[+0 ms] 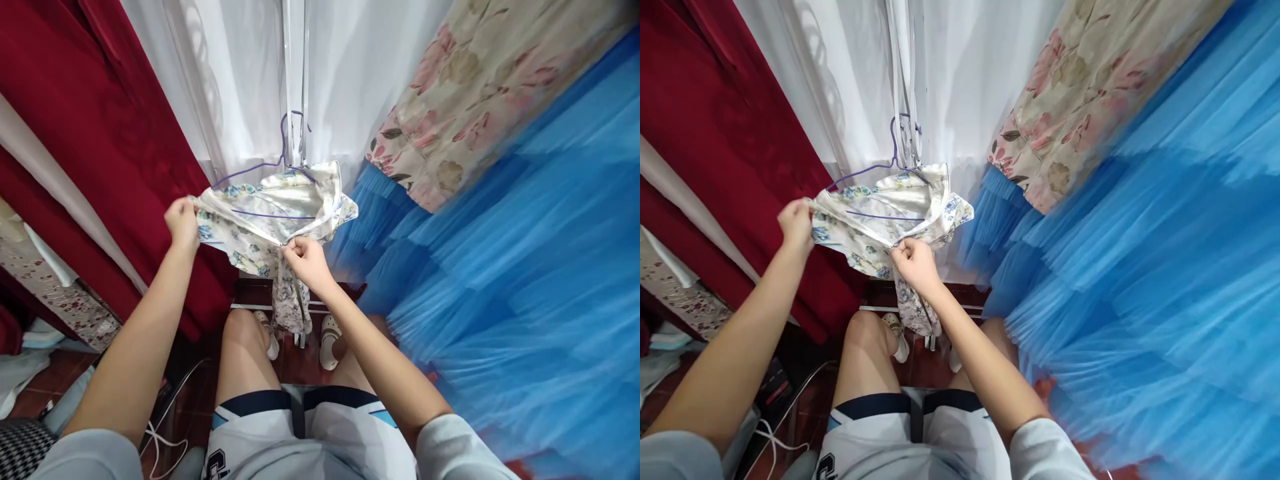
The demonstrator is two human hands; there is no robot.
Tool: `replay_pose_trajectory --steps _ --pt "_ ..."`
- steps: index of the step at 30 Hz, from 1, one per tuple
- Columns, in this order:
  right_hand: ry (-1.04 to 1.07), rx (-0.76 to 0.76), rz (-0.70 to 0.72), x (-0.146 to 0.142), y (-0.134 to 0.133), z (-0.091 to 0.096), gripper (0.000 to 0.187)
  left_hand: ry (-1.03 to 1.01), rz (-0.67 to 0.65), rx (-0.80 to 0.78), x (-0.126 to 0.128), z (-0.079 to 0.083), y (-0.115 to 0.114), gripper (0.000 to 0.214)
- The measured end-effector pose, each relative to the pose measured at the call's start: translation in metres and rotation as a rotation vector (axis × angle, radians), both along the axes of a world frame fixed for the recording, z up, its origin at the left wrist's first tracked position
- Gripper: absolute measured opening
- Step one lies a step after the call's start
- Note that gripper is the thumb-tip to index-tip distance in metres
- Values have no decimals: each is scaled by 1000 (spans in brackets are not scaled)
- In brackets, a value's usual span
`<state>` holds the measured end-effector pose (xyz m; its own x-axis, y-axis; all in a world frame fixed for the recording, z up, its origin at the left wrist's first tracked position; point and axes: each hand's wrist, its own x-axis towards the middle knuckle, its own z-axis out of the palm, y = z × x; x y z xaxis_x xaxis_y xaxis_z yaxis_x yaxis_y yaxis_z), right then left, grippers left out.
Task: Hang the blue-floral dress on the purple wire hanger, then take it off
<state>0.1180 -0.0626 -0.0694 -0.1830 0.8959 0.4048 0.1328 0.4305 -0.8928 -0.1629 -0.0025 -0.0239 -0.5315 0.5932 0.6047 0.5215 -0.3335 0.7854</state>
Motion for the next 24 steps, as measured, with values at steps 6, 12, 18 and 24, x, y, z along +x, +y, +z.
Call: replay_pose_trajectory --steps 6,12,18,24 --pt "-29 -79 -11 21 -3 -31 23 -81 -317 -277 48 -87 -37 30" --pt "-95 -72 41 48 -30 -52 40 39 -616 -169 130 -59 -70 28" --pt "122 -370 345 53 -50 -27 38 -42 -912 -235 180 -49 -89 30" --pt "91 -176 108 121 -23 6 38 37 -1201 -683 179 -97 -123 36"
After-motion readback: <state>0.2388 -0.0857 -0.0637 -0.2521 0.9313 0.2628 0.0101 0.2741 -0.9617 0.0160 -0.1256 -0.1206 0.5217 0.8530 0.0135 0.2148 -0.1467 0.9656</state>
